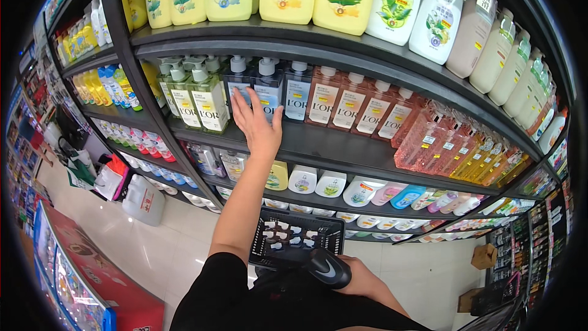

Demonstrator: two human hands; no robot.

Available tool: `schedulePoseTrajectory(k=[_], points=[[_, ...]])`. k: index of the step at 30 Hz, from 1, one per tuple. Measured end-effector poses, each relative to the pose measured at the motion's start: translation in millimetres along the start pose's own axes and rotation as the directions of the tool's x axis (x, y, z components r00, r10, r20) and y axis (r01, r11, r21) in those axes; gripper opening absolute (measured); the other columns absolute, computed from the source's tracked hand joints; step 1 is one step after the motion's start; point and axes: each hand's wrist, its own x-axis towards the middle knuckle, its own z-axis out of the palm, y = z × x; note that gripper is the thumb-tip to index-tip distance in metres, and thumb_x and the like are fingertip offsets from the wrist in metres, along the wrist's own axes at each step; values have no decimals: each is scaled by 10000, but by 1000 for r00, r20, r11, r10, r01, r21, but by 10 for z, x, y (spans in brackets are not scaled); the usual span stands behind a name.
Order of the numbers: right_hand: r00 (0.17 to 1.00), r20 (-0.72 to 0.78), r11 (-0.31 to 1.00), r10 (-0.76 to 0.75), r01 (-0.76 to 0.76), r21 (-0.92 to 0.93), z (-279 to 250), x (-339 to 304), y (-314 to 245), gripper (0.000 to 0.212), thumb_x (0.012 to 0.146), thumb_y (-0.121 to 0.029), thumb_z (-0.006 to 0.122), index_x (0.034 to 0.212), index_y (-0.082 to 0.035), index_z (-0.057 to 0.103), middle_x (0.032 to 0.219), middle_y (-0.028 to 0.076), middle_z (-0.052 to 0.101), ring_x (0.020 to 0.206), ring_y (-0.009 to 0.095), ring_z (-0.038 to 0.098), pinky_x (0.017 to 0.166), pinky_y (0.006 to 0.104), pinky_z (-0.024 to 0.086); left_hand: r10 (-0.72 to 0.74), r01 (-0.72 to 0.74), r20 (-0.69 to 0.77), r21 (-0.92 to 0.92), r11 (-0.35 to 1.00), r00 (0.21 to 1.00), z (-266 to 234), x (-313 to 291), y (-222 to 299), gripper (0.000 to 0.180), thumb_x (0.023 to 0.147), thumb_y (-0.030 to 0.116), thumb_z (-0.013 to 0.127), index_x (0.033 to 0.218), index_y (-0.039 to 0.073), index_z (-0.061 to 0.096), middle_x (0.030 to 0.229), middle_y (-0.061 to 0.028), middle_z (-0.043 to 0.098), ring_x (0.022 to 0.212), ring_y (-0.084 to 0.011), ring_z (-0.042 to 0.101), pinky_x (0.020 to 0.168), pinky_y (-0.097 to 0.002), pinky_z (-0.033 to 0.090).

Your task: Scanning various toiletries and coffee syrups and placing them into a shopping basket.

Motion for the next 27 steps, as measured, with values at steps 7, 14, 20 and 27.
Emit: schedulePoseTrajectory(k=[7, 14, 20, 27], points=[[999, -26, 998, 42, -41, 40, 53, -49, -128, 410, 745, -173, 840, 1112, -33, 722, 1065, 190, 737, 993, 382, 718, 926, 430, 568, 21, -51, -130, -231, 972, 991, -103, -95, 35, 789, 851, 154, 796, 1541, 10, 443, 1649, -301, 269, 1484, -510, 294, 1207, -580, 250], [988, -59, 975, 142, -129, 183, -45, -133, 52, 414, 708, -148, 841, 1053, 13, 678, 970, 195, 702, 897, 385, 709, 830, 415, 557, 9, 3, 22, -520, 854, 1000, -338, -1315, -56, 243, 841, -36, 660, 1066, 50, 693, 1295, -192, 572, 1132, -355, 577, 963, -426, 491], [873, -29, 847, 486, -463, 262, -131, -414, 275, 461, 760, -125, 821, 1176, 13, 676, 1038, 177, 746, 975, 293, 742, 884, 369, 557, -406, 622, 879, 175, 763, 251, -798, -4240, -651, 252, 872, 131, 687, 1091, 27, 758, 1022, -205, 755, 946, -329, 749, 835, -404, 580], [790, -89, 776, 606, -564, 281, -189, -757, 437, 492, 774, -40, 767, 1251, 5, 658, 1102, 181, 748, 1036, 307, 743, 939, 365, 550, -330, 566, 940, 321, 759, -91, -578, -5362, -524, 358, 845, 188, 697, 1185, 79, 727, 1135, -207, 739, 1091, -402, 696, 958, -478, 559]])
